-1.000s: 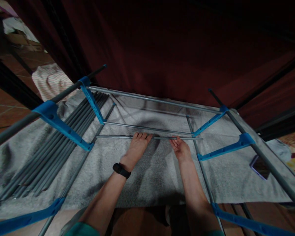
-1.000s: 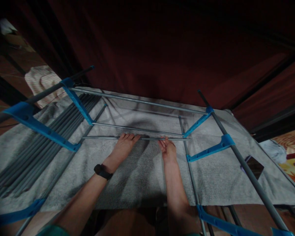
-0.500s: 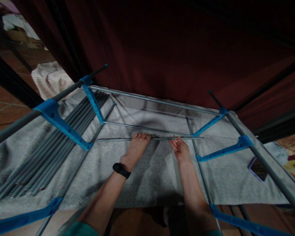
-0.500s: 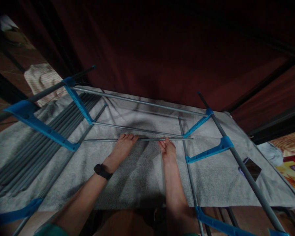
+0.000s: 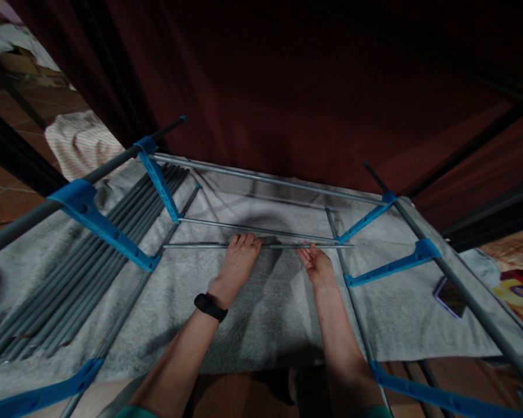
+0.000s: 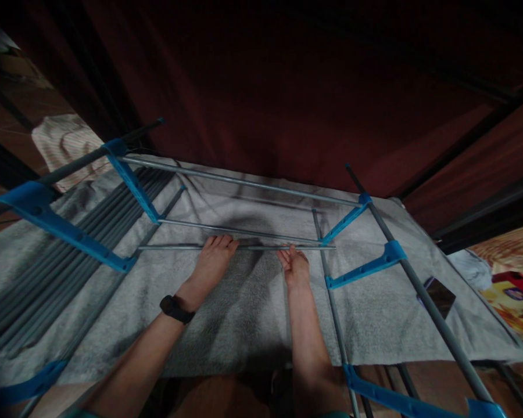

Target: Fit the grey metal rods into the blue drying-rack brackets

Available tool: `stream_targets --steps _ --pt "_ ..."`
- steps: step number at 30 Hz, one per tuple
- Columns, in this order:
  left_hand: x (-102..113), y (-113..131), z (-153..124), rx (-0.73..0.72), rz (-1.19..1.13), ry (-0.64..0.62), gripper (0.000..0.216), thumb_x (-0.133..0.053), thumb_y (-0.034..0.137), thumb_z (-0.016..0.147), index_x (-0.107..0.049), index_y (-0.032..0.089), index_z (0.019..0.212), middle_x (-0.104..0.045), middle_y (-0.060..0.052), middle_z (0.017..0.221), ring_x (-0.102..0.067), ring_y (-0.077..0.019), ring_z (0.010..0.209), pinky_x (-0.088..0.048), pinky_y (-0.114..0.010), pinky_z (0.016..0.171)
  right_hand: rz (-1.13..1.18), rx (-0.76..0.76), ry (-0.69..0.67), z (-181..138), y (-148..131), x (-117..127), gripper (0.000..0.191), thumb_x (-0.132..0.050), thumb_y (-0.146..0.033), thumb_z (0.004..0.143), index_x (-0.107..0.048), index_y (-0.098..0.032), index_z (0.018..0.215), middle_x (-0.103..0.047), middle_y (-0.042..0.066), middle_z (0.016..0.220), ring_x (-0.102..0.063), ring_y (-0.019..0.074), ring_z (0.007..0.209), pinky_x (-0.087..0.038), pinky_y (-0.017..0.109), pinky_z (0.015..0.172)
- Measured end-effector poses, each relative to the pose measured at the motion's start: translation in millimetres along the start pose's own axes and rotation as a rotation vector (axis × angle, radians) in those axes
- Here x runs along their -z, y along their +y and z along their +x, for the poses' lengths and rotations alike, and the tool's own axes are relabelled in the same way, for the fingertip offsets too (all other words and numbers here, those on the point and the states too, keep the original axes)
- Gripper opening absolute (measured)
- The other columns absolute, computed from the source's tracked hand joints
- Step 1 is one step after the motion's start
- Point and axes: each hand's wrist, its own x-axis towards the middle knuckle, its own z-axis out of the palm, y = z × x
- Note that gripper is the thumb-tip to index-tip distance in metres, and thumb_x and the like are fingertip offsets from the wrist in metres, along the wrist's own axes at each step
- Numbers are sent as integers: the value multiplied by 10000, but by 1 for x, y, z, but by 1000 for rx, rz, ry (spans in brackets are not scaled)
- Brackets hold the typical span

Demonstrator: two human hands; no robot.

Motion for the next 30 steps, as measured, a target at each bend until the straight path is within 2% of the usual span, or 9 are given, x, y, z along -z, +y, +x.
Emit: stream_targets --steps 4,6,12,14,18,24,30 --pt "7 6 0 -10 -16 91 342 -413 77 923 -653 141 1157 -630 -147 1180 -536 -295 1125 -392 -446 1002 20 -1 14 2 0 0 167 -501 -79 953 -577 -140 817 -706 31 744 -712 121 728 -631 289 787" --pt "8 13 -1 -45 -38 98 330 -431 95 929 -646 142 1174 -625 -143 1197 -521 -292 1147 -391 -436 1009 25 5 17 2 -1 0 171 -493 -69 951 -581 -140 823 -704 27 752 -709 117 729 -629 292 796" --pt "3 29 -3 -151 -62 -47 228 -464 108 922 -685 146 956 -658 -116 973 -562 -265 1001 -417 -417 948 33 18 20 3 -1 1 151 -504 -67 938 -588 -148 843 -696 13 752 -705 111 732 -623 283 813" --pt "-2 28 -4 -128 -39 -58 251 -452 94 917 -693 137 971 -664 -130 997 -562 -269 1022 -412 -426 964 39 14 33 3 -1 1 167 -486 -61 942 -585 -148 840 -690 11 746 -703 111 728 -624 289 818" --pt "-13 19 -7 -46 37 -48 345 -420 75 912 -683 108 1132 -660 -158 1150 -531 -285 1174 -342 -463 1090 39 7 37 3 -2 1 185 -461 -63 955 -588 -150 851 -689 5 750 -699 103 728 -623 288 824" --pt "-18 16 -8 73 49 -67 459 -377 76 916 -614 81 1309 -568 -202 1384 -430 -312 1359 -248 -540 1175 24 -10 39 4 -1 1 181 -449 -72 960 -578 -156 864 -690 4 769 -699 99 742 -610 318 885" --pt "-18 15 -9 105 6 -72 512 -355 53 892 -589 53 1346 -537 -250 1421 -401 -323 1409 -248 -583 1178 17 -20 46 2 -1 -1 208 -438 -26 934 -573 -166 859 -685 -10 764 -698 93 733 -608 307 884"
